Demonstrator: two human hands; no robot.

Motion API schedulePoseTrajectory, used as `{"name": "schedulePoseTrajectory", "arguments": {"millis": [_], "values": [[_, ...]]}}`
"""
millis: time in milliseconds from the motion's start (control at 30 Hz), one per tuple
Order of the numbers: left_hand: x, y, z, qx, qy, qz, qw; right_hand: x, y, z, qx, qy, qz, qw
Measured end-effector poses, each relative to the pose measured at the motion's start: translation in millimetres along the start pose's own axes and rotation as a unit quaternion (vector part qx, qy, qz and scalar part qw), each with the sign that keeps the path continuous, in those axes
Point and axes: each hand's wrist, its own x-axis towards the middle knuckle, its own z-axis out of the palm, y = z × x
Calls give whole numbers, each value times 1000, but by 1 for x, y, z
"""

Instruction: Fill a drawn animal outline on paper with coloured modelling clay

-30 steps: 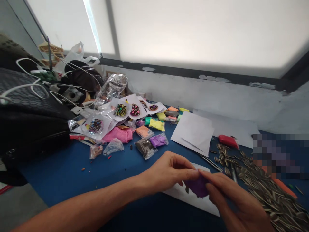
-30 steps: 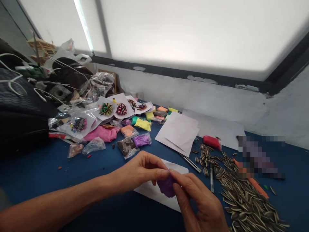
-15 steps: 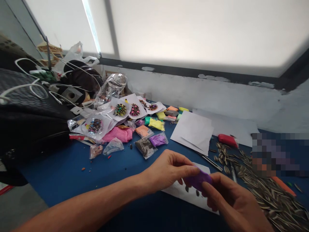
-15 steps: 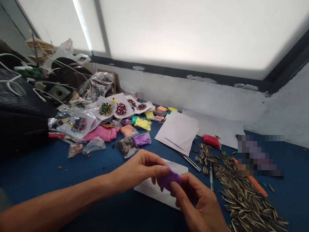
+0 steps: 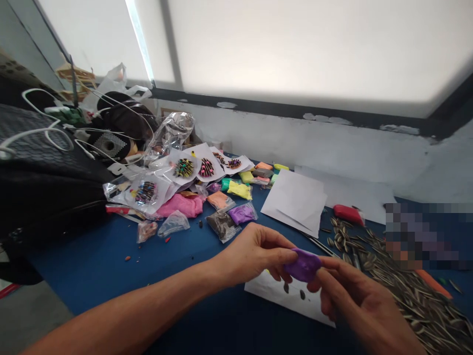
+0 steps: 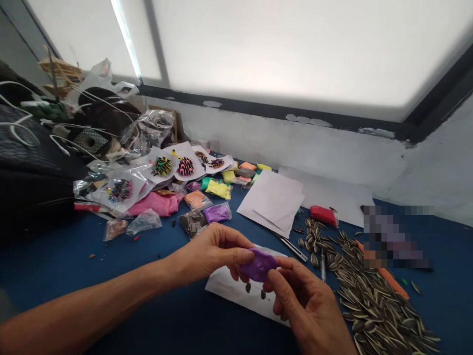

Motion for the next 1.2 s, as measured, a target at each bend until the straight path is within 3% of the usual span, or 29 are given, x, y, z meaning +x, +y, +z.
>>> {"name": "schedulePoseTrajectory", "arguments": {"millis": [200,300,500,633,867,1033,1200], "values": [[3,-6,-1,-57,-6,-16,998,0,-2,-2,-8,0,3,1000],[3,-7,0,-60,5,-12,998,0,-1,1,30,6,33,999],[2,-8,4,-71,-2,1,997,3,6,7,97,-44,104,989],[2,-6,2,-52,-24,-4,998,3,6,2,32,-74,80,994],[1,-5,-2,-16,-24,-2,1000,2,4,-2,-30,-59,17,998],[-2,-7,1,7,-29,-4,1000,2,4,0,-24,-2,-27,999],[-1,-9,1,20,-29,26,999,-2,3,7,17,48,-14,999]]}}
